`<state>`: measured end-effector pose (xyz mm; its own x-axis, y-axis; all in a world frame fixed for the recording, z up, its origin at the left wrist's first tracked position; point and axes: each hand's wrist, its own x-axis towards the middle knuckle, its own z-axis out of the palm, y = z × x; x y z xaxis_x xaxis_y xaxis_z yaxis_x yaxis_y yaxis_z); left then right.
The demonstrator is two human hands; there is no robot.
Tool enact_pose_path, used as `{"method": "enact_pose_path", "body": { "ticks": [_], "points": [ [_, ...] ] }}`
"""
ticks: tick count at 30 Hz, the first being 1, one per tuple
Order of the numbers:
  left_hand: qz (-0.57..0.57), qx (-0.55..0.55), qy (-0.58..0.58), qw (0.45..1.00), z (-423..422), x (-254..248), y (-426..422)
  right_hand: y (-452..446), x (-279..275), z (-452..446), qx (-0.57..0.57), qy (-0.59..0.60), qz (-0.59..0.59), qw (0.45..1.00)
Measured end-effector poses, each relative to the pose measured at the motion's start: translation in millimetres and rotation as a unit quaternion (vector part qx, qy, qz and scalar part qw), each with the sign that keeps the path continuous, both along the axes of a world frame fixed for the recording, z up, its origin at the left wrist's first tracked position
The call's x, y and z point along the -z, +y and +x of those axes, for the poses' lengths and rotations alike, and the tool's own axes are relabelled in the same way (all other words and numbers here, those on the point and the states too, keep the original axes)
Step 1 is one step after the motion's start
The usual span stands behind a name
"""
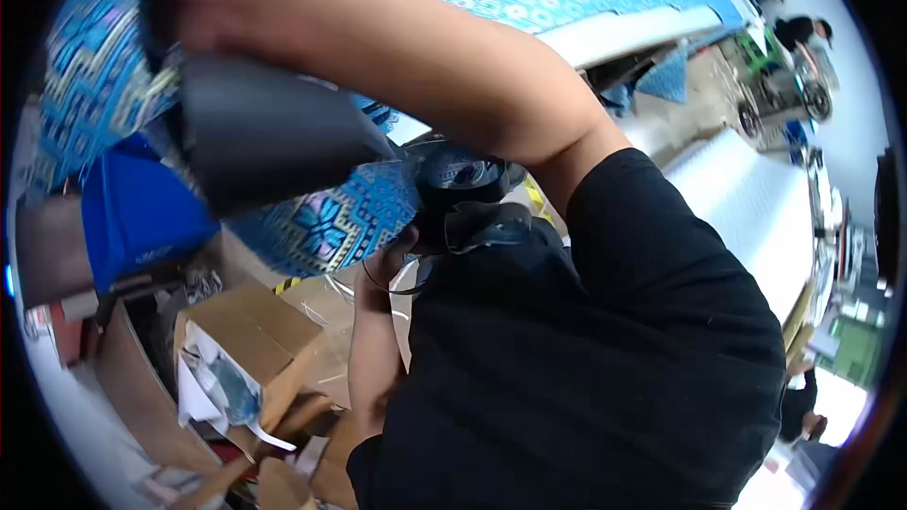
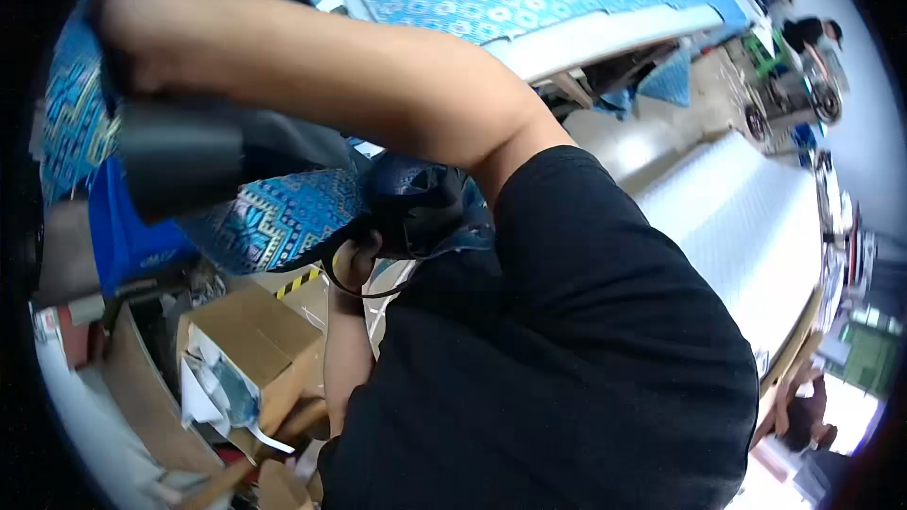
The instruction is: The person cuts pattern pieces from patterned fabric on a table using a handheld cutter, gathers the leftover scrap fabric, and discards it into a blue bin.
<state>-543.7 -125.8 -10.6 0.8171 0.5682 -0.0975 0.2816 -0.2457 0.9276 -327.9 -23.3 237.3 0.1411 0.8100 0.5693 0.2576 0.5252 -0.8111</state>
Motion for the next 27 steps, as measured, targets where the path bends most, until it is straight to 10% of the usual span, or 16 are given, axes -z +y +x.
{"method": "enact_pose_path", "body": {
  "ticks": [8,14,18,24,26,27],
  "points": [
    [-0.264,0.029,0.037,0.963,-49,-15,28,-239,37,135,0.393,0.295,0.026,0.871],
    [-0.276,-0.053,0.127,0.951,-83,-71,32,-347,332,114,0.382,0.688,-0.148,0.599],
    [-0.299,-0.075,0.084,0.948,-161,-78,54,-313,496,-32,0.147,0.816,-0.303,0.470],
    [-0.335,-0.199,-0.126,0.912,-198,-185,22,-174,449,-168,-0.046,0.710,-0.476,0.517],
    [-0.252,-0.395,-0.058,0.882,-244,-200,23,-131,419,-194,-0.118,0.643,-0.495,0.572],
    [-0.019,-0.284,-0.018,0.959,-253,-208,11,-110,401,-208,-0.154,0.606,-0.499,0.600]
  ]
}}
